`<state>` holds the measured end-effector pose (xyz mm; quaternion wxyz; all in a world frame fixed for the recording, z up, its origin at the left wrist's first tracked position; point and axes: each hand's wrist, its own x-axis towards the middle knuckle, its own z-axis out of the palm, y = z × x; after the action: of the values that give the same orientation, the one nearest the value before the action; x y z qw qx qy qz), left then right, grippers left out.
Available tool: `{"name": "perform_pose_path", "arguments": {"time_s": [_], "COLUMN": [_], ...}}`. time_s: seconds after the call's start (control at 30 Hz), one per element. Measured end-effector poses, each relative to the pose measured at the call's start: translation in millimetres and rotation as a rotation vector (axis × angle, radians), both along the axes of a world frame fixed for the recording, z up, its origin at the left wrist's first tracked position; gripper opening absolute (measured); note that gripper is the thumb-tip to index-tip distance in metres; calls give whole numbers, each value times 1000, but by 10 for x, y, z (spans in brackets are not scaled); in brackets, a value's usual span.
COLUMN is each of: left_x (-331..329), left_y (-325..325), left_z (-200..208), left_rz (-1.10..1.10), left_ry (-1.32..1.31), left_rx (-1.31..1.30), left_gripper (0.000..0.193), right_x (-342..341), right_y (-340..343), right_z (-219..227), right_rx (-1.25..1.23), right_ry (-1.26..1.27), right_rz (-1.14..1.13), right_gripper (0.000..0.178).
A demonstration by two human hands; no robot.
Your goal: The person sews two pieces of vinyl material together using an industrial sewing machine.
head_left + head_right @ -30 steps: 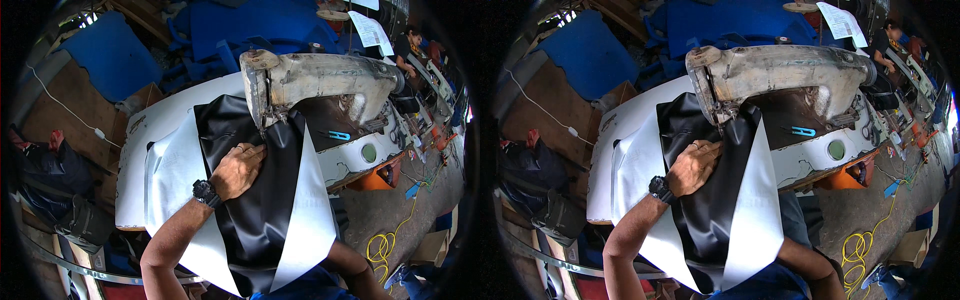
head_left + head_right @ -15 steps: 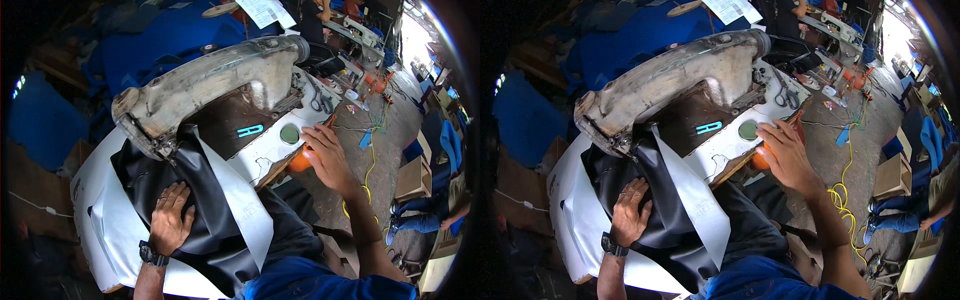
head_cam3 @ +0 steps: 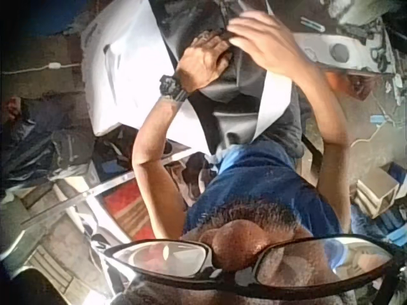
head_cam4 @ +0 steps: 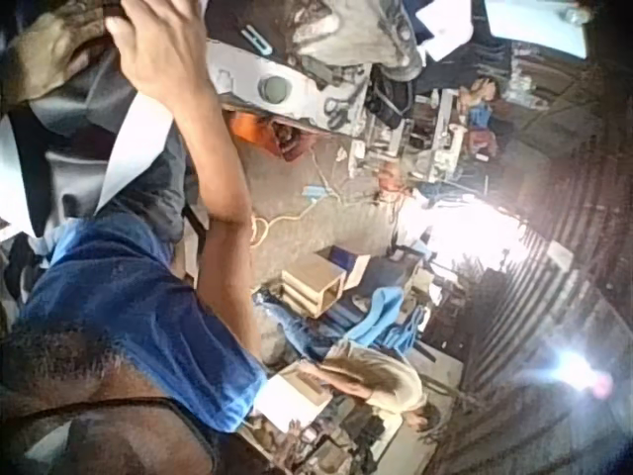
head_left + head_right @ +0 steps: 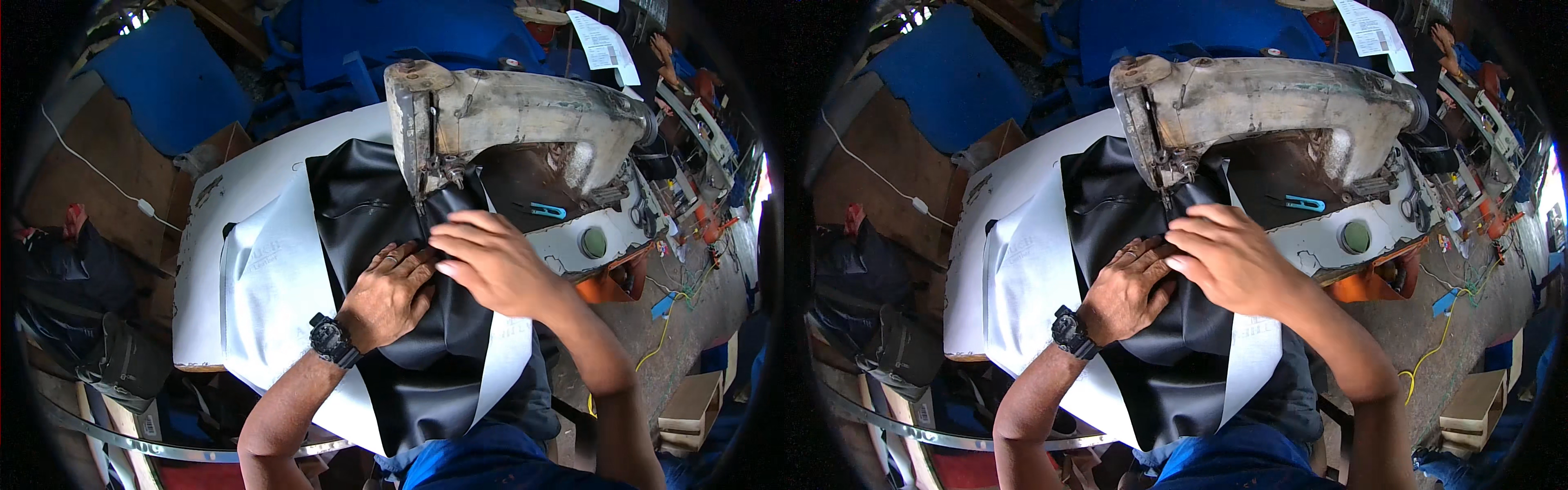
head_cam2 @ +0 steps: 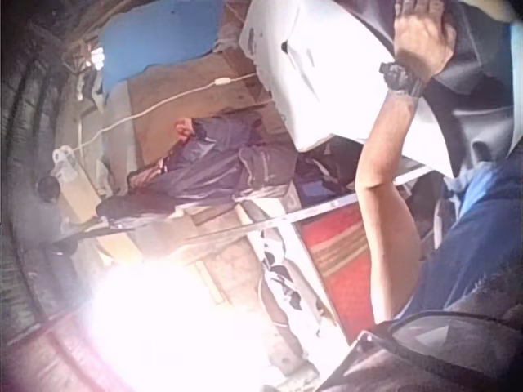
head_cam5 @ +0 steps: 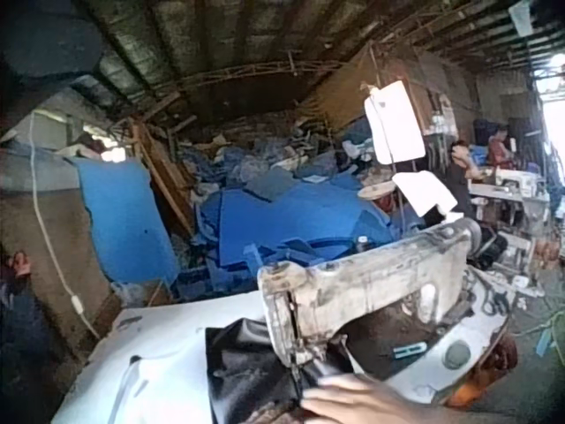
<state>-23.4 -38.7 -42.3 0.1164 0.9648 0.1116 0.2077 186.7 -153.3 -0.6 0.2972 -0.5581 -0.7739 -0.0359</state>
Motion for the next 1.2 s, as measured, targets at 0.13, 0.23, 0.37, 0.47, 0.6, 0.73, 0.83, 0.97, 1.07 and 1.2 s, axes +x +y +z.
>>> {"name": "perform_pose_path", "arguments": {"time_s": [0.13,0.23,0.37,0.47,0.6,0.73,0.83,0.97,1.07,1.2], "left_x": [29,-12,-59,-39,-39,37,52,38,35,40], "left_y": [-9,8,40,56,174,-9,-49,-9,-10,-22], "left_z": [-23,-30,-11,-25,117,-26,-56,31,25,35], "left_rz": [8,3,-24,-4,31,52,72,87,103,108], "left_ry": [15,10,-63,-81,-9,-75,-84,-15,-15,-1], "left_rx": [-8,-12,-119,-127,-404,-123,-131,-71,-54,-25], "left_gripper": [42,40,36,31,30,41,43,43,43,44], "right_x": [57,28,40,74,130,213,253,291,281,303], "right_y": [390,374,264,278,223,203,219,228,244,245], "right_z": [-372,-471,-480,-489,-471,-469,-445,-481,-463,-479], "right_rx": [-97,-85,-133,-89,-150,-132,-146,-138,-145,-149], "right_ry": [-163,-195,-109,-113,-115,-90,-79,-91,-105,-88], "right_rz": [-97,-110,-45,-84,-35,12,34,51,56,60], "right_gripper": [42,46,49,49,46,46,47,52,54,54]}}
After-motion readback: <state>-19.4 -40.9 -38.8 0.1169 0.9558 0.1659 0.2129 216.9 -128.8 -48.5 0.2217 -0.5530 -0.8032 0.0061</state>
